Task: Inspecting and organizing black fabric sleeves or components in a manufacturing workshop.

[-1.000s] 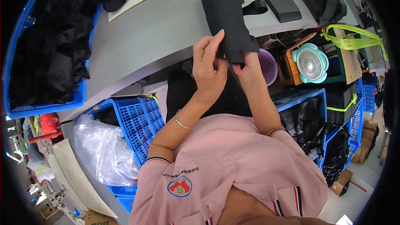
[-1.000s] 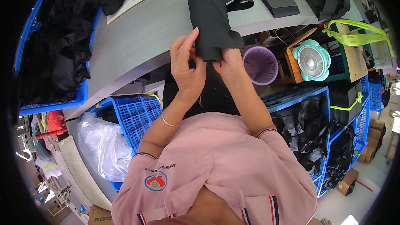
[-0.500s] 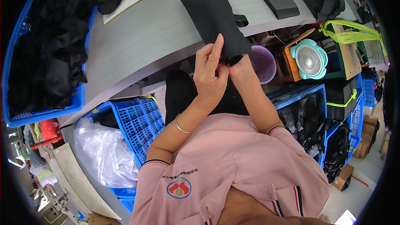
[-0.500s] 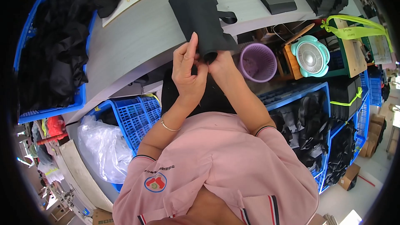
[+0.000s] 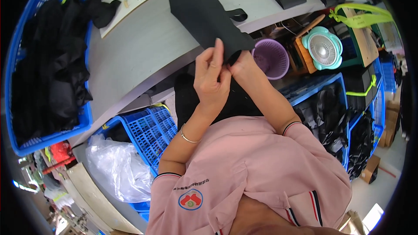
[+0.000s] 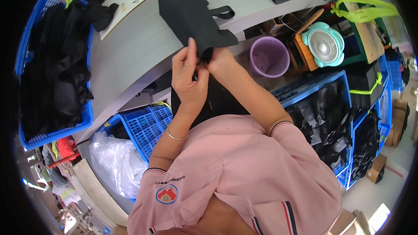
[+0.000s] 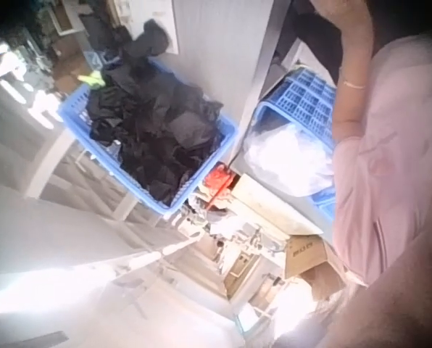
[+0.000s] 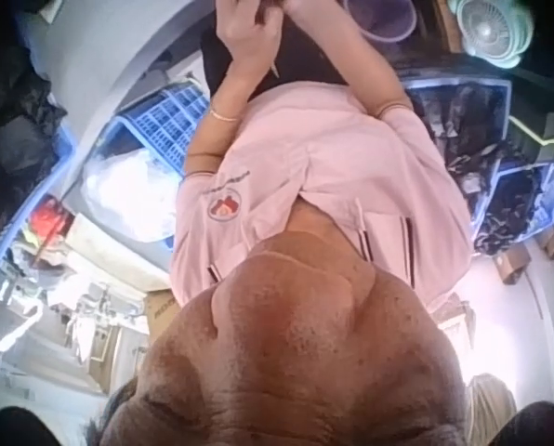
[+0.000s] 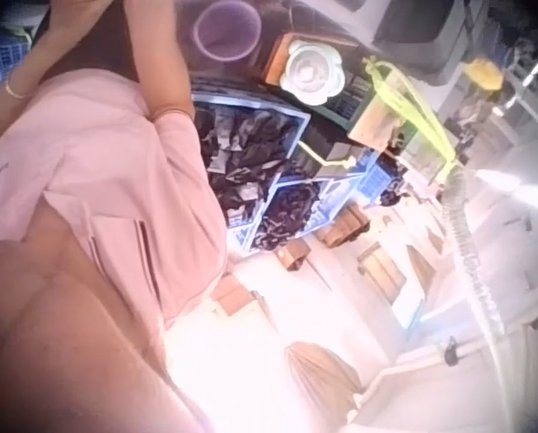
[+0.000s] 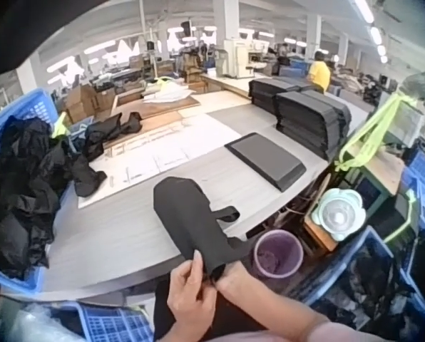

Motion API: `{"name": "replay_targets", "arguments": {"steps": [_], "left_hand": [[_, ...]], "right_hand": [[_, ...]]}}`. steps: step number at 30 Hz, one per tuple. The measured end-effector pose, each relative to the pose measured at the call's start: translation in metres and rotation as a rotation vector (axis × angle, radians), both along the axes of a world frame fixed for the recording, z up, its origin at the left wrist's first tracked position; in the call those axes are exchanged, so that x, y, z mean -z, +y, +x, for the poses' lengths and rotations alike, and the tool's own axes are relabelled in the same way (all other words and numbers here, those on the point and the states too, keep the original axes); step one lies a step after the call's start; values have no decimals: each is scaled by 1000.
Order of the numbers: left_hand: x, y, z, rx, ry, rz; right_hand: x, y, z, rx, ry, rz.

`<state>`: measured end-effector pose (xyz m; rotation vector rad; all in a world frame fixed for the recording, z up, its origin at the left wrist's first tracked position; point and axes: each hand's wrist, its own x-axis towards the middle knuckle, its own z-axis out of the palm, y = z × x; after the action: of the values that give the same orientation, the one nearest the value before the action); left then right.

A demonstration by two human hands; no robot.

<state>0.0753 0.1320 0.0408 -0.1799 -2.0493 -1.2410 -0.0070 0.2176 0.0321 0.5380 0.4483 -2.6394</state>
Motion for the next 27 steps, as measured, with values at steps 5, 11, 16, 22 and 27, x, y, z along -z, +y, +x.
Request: {"name": "replay_targets", "arguments": {"steps": [5,11,16,22,27], "left_hand": [[-1,-14,3,29,-75,-30],[-12,-16,3,-61,-132,246],[-1,-22,-4,-55,-229,157],[32,-37,-8,-88,-335,464],[45,-36,-10,-114,-465,831]], "right_hand": [[14,-14,8,-138,55,-95],[36,-50,-8,385,889,1395],[33,-45,-13,595,872,1431],[27,-12,-17,111,1387,1691],[37,14,-14,-176,1445,1530]]}}
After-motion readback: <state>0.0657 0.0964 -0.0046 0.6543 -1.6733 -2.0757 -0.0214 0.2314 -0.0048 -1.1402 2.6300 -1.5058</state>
